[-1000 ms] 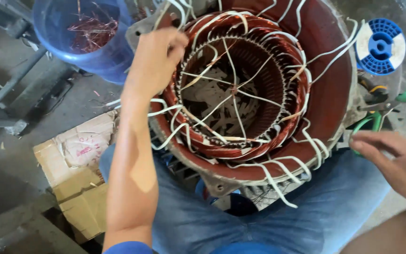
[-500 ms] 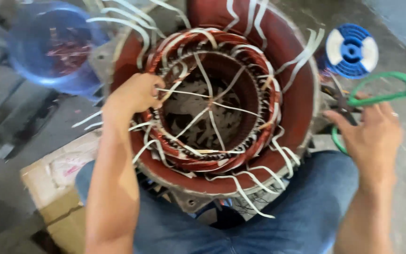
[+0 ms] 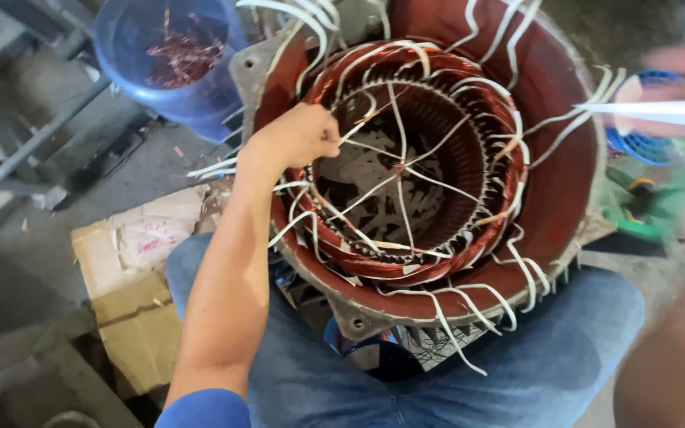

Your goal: Cutting and removing white plastic ties from the copper windings of a large electric motor stator using scissors.

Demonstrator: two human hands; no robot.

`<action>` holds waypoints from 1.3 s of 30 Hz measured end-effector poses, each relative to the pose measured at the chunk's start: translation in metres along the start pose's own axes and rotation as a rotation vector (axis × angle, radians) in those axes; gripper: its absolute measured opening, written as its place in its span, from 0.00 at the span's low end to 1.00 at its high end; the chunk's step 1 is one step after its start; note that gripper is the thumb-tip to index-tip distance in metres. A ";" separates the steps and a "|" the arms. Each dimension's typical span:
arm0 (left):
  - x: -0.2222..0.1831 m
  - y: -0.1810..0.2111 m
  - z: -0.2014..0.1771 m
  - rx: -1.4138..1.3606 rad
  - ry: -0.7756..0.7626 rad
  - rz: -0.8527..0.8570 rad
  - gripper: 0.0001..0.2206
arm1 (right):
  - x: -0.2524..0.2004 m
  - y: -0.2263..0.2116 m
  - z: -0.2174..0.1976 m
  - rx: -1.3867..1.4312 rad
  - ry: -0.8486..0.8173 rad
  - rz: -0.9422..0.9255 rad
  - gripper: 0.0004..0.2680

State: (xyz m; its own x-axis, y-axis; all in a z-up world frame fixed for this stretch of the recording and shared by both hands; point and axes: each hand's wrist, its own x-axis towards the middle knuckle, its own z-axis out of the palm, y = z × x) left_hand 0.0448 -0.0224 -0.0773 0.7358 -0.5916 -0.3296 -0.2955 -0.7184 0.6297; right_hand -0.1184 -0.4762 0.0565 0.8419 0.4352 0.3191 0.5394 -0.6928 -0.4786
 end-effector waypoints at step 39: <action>0.054 0.022 0.008 -1.117 0.442 -0.078 0.15 | 0.167 0.039 0.264 1.082 0.000 0.544 0.09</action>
State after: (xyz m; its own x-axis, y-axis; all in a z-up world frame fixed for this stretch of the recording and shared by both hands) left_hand 0.0729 -0.0734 -0.0871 0.9378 -0.2275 -0.2621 0.2894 0.0961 0.9524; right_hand 0.0467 -0.2787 -0.1243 0.9621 0.2364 -0.1361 -0.1529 0.0542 -0.9867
